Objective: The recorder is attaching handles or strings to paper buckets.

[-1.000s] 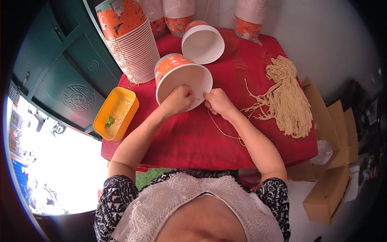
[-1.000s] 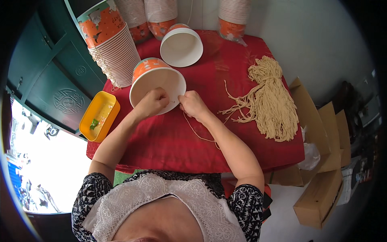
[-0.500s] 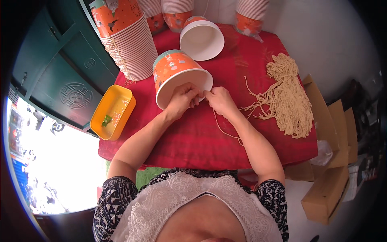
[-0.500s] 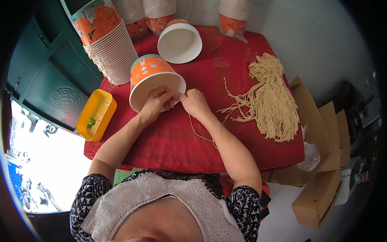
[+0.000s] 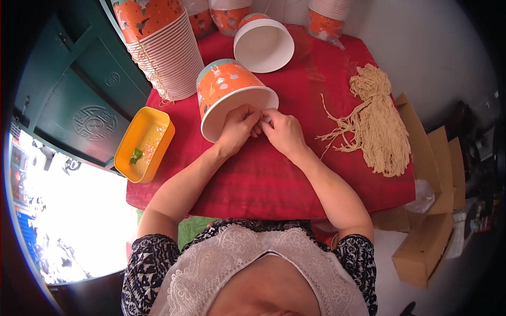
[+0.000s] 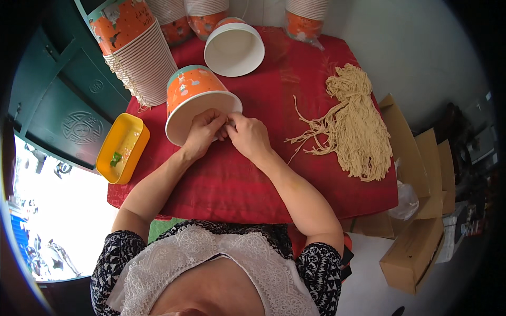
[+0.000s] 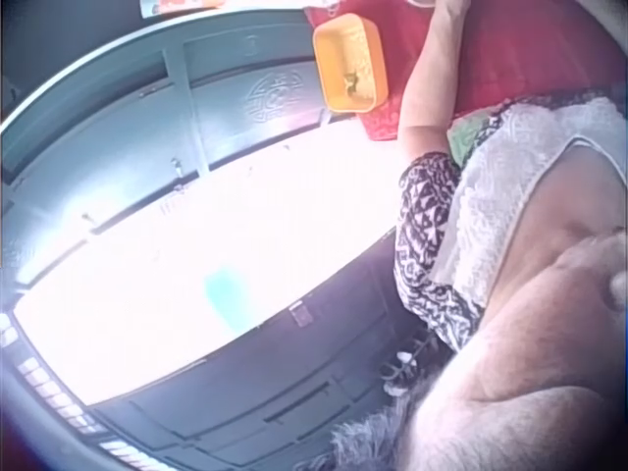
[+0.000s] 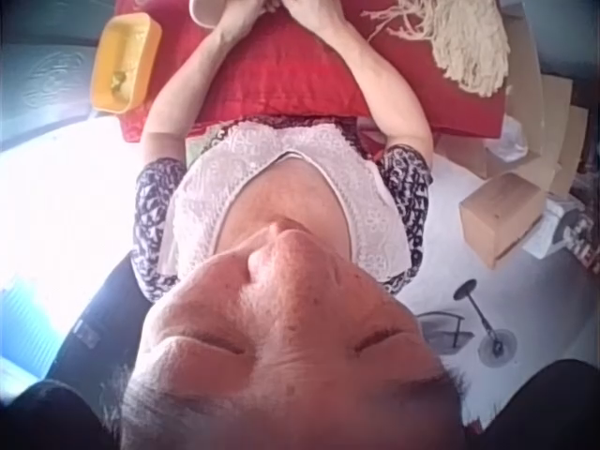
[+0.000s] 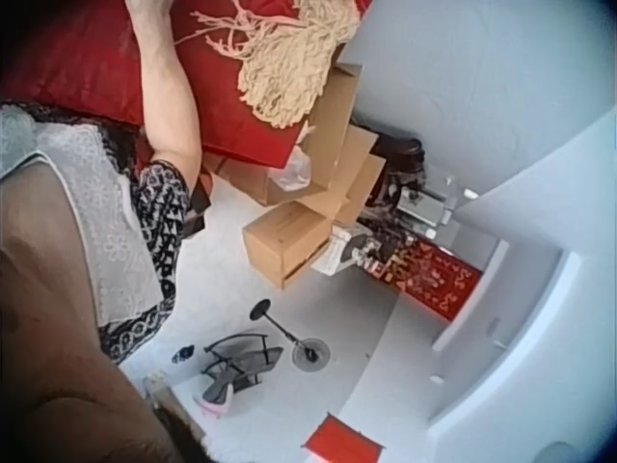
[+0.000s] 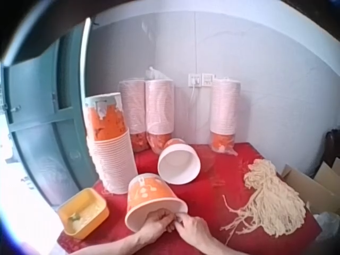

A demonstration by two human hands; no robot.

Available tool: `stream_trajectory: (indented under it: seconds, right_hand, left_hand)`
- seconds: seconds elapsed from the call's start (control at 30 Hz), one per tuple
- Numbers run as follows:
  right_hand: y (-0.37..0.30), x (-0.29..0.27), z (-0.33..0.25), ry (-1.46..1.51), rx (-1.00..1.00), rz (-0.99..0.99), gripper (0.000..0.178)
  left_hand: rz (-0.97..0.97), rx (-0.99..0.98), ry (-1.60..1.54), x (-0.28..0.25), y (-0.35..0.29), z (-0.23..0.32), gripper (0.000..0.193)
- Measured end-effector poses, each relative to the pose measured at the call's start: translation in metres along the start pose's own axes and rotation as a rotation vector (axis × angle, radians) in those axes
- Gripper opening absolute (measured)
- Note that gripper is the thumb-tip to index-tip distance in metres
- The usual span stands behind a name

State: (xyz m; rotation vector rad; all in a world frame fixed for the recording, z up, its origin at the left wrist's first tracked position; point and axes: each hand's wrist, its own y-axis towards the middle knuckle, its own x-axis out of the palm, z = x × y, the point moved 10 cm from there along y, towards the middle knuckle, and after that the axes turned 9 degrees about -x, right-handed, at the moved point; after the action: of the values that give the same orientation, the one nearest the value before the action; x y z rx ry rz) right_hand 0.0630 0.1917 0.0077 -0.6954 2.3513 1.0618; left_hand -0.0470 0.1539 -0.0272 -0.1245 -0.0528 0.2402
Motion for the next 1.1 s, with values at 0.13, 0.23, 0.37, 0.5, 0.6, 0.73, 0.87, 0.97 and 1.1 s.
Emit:
stream_trajectory:
  seconds: [0.13, 0.23, 0.37, 0.5, 0.6, 0.73, 0.87, 0.97, 1.1]
  right_hand:
    - [0.0, 0.006, 0.016, 0.138, 0.089, 0.054, 0.013]
    - [-0.003, 0.005, 0.025, 0.276, 0.146, 0.13, 0.011]
    - [-0.004, 0.005, 0.027, 0.484, 0.24, 0.15, 0.012]
    - [-0.006, 0.011, 0.026, 0.657, 0.34, 0.132, 0.013]
    - [-0.009, 0.017, 0.031, 0.829, 0.387, 0.139, 0.013]
    - [-0.01, 0.012, 0.023, 0.879, 0.441, 0.122, 0.012]
    - [-0.012, 0.011, 0.024, 1.005, 0.494, 0.131, 0.011]
    - [-0.013, 0.011, 0.026, 0.999, 0.503, 0.102, 0.011]
    - [-0.009, 0.001, 0.02, 0.827, 0.422, 0.04, 0.012]
  left_hand:
    - [0.014, 0.008, 0.02, -0.001, 0.001, -0.001, 0.019]
    - [0.026, 0.005, -0.006, -0.001, 0.002, -0.002, 0.017]
    - [0.028, 0.012, 0.02, 0.0, 0.002, -0.005, 0.012]
    - [-0.003, 0.02, 0.041, 0.002, 0.002, -0.005, 0.01]
    - [-0.049, 0.01, 0.107, 0.007, 0.003, -0.003, 0.009]
    - [-0.059, -0.002, 0.111, 0.007, 0.003, -0.005, 0.009]
    - [-0.024, 0.026, 0.104, 0.008, 0.0, 0.0, 0.01]
    - [-0.018, 0.02, 0.119, 0.009, 0.0, 0.001, 0.011]
    - [0.019, -0.039, 0.134, 0.004, 0.002, -0.003, 0.011]
